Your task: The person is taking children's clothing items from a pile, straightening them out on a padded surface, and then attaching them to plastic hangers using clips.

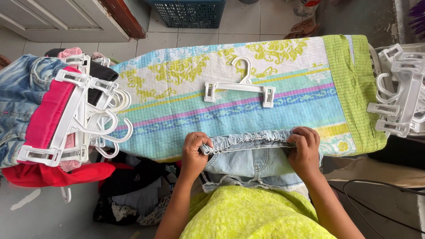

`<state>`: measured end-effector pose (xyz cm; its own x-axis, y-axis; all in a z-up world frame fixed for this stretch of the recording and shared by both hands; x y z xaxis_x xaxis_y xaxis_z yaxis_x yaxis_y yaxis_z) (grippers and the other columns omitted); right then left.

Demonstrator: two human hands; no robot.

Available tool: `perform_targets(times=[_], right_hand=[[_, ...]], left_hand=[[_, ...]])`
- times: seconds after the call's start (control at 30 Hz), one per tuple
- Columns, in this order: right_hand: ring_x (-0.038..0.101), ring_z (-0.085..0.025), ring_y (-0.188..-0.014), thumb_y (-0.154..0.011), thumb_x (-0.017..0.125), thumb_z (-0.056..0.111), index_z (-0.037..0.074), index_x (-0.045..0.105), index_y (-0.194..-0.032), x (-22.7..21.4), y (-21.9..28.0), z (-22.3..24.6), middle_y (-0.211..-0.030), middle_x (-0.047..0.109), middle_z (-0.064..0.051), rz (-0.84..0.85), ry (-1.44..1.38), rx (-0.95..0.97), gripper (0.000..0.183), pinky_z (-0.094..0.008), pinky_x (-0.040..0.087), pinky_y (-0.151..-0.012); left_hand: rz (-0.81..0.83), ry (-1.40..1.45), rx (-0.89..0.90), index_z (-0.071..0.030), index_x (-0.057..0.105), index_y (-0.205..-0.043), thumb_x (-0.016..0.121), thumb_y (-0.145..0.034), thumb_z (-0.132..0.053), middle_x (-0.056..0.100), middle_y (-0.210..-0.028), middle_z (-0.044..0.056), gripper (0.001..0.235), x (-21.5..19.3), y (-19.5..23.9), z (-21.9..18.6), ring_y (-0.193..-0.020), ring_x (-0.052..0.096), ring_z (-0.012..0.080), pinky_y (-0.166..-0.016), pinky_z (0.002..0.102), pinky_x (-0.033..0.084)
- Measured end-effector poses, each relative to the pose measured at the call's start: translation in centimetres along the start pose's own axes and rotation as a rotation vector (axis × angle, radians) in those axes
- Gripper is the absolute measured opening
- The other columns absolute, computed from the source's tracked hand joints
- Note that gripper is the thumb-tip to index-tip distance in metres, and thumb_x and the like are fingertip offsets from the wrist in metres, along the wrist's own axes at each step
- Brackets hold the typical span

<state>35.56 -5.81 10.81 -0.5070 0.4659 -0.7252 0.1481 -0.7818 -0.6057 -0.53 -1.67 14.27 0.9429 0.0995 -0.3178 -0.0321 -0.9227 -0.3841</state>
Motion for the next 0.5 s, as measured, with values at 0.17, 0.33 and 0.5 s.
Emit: perform_targets(times=[0.17,0.33,0.5], right_hand=[[0.055,-0.04,-0.123,-0.079,0.057,-0.011,0.015,0.06,-0.105,0.2,0.8,-0.1,-0.118,0.059,-0.014,-0.039,0.021,-0.02,0.038,-0.054,0.045,-0.11],[0.056,-0.04,-0.12,-0.08,0.059,-0.009,0.014,0.059,-0.104,-0.2,-0.2,0.6,-0.115,0.059,-0.016,-0.041,0.058,-0.037,0.034,-0.054,0.044,-0.111],[0.051,-0.035,-0.125,-0.081,0.072,0.015,0.012,0.056,-0.124,-2.6,-3.0,1.7,-0.118,0.055,-0.01,0.213,-0.148,0.143,0.046,-0.051,0.038,-0.111]], left_hand=[[0.027,-0.025,0.069,-0.018,0.06,-0.07,0.07,-0.08,0.01,0.059,-0.079,0.0,0.032,-0.2,-0.3,-1.7,-0.078,0.059,0.0251,-0.077,0.034,0.049],[0.066,-0.033,0.101,-0.018,0.058,-0.076,0.073,-0.077,0.009,0.061,-0.087,0.002,0.031,0.0,0.5,-1.0,-0.089,0.061,0.0284,-0.087,0.039,0.048],[0.18,-0.101,0.095,-0.014,0.06,-0.09,0.083,-0.083,-0.033,0.068,-0.108,0.01,0.031,-0.5,0.3,-4.1,-0.105,0.063,0.0337,-0.097,0.049,0.045]])
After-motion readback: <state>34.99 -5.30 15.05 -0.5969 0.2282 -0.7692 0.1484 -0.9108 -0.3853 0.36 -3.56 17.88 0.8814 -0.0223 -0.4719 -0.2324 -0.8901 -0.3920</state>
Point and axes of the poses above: each hand's wrist, its own y-axis away from the middle knuckle, its own x-axis out of the palm, z = x × y, the point moved 5 cm from there along -y, towards the middle knuckle
